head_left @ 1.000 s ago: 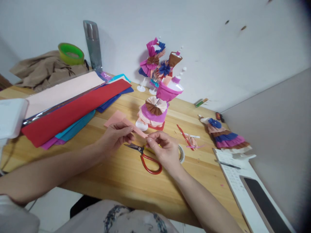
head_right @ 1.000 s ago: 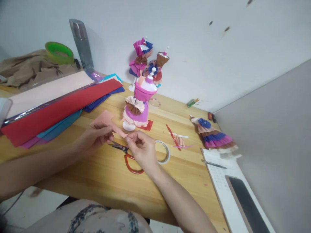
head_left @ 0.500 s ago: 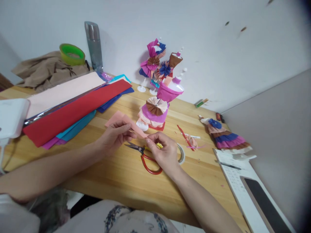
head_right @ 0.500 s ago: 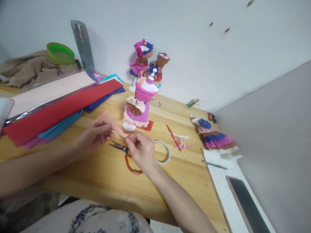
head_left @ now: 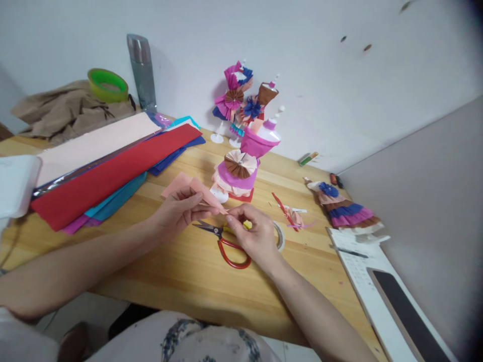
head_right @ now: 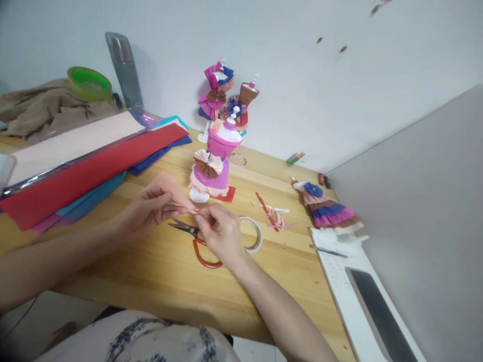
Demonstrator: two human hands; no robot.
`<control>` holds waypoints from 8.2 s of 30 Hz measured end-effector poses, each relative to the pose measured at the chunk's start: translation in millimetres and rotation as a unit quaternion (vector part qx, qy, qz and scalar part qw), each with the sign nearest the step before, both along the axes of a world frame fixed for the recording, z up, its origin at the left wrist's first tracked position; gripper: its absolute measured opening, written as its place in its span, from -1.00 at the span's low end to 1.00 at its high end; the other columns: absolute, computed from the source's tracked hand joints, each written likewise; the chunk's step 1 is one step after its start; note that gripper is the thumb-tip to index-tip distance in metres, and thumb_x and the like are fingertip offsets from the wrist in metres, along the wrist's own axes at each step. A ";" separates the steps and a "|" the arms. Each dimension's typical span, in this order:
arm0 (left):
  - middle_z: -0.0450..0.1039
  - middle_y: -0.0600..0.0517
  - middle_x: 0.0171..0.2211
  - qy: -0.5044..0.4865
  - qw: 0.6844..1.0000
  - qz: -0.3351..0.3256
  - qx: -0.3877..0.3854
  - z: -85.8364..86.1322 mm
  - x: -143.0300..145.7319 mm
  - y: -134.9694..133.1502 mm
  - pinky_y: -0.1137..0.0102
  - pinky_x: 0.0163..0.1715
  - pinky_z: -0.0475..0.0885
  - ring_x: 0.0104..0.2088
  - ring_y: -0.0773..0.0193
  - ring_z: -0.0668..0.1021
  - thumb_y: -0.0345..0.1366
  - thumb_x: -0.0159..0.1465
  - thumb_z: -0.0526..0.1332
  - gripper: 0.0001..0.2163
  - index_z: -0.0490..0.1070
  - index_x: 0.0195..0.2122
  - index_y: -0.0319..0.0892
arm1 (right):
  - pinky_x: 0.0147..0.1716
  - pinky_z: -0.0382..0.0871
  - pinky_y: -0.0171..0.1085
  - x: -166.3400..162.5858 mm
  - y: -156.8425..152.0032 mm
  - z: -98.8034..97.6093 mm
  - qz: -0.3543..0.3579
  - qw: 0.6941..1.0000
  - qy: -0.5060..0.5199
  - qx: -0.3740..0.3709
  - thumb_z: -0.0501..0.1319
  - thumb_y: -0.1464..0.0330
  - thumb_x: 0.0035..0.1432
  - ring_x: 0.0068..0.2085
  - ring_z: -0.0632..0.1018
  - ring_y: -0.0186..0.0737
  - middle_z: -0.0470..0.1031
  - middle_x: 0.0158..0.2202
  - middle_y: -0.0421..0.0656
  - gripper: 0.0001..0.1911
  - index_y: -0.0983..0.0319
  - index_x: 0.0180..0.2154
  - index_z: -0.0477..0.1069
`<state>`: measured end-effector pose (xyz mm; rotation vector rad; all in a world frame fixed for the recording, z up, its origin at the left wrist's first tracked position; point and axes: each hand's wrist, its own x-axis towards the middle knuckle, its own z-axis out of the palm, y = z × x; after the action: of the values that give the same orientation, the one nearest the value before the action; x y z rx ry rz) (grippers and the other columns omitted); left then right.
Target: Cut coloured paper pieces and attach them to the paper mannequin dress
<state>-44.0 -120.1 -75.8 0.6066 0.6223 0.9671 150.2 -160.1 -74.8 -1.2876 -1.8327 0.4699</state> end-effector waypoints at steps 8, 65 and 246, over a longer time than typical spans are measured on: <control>0.63 0.04 -0.51 -0.010 1.000 0.006 0.000 1.8 -1.2 1.9 0.58 -0.44 0.57 -0.39 0.22 0.70 -0.37 0.05 0.47 -0.82 0.46 -0.52 -0.23 | -0.44 0.32 -0.31 16.1 -10.2 2.7 0.039 0.983 -0.161 -0.081 0.26 0.43 0.14 -0.48 0.48 -0.28 0.51 -0.47 -0.19 -0.95 0.24 -0.40 0.46; 0.63 -0.03 -0.39 0.044 0.997 -0.012 0.061 -4.2 -2.5 4.7 0.22 -0.02 0.49 -0.23 0.14 0.64 -0.42 0.05 0.40 -0.94 0.61 -0.41 -0.21 | -0.61 0.15 -0.42 54.9 -22.4 14.3 0.200 0.946 0.031 -0.254 0.31 0.20 0.09 -0.55 0.21 -0.41 0.37 -0.43 -0.24 -0.68 0.23 -0.15 0.54; 0.58 -0.02 -0.56 0.065 0.986 -0.111 0.102 -26.4 7.3 -1.2 0.57 -0.53 0.39 -0.53 0.40 0.56 -0.38 0.00 0.45 -0.87 0.58 -0.44 -0.30 | -0.33 0.45 -0.24 17.5 -19.2 -42.9 -0.023 0.980 0.198 -0.012 0.33 0.46 0.00 -0.36 0.53 -0.24 0.54 -0.33 -0.22 -0.68 0.12 -0.18 0.36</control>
<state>-36.7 -121.3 -102.2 0.9072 0.5602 0.7906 167.6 -179.4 -117.7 -1.1523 -1.4652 0.6725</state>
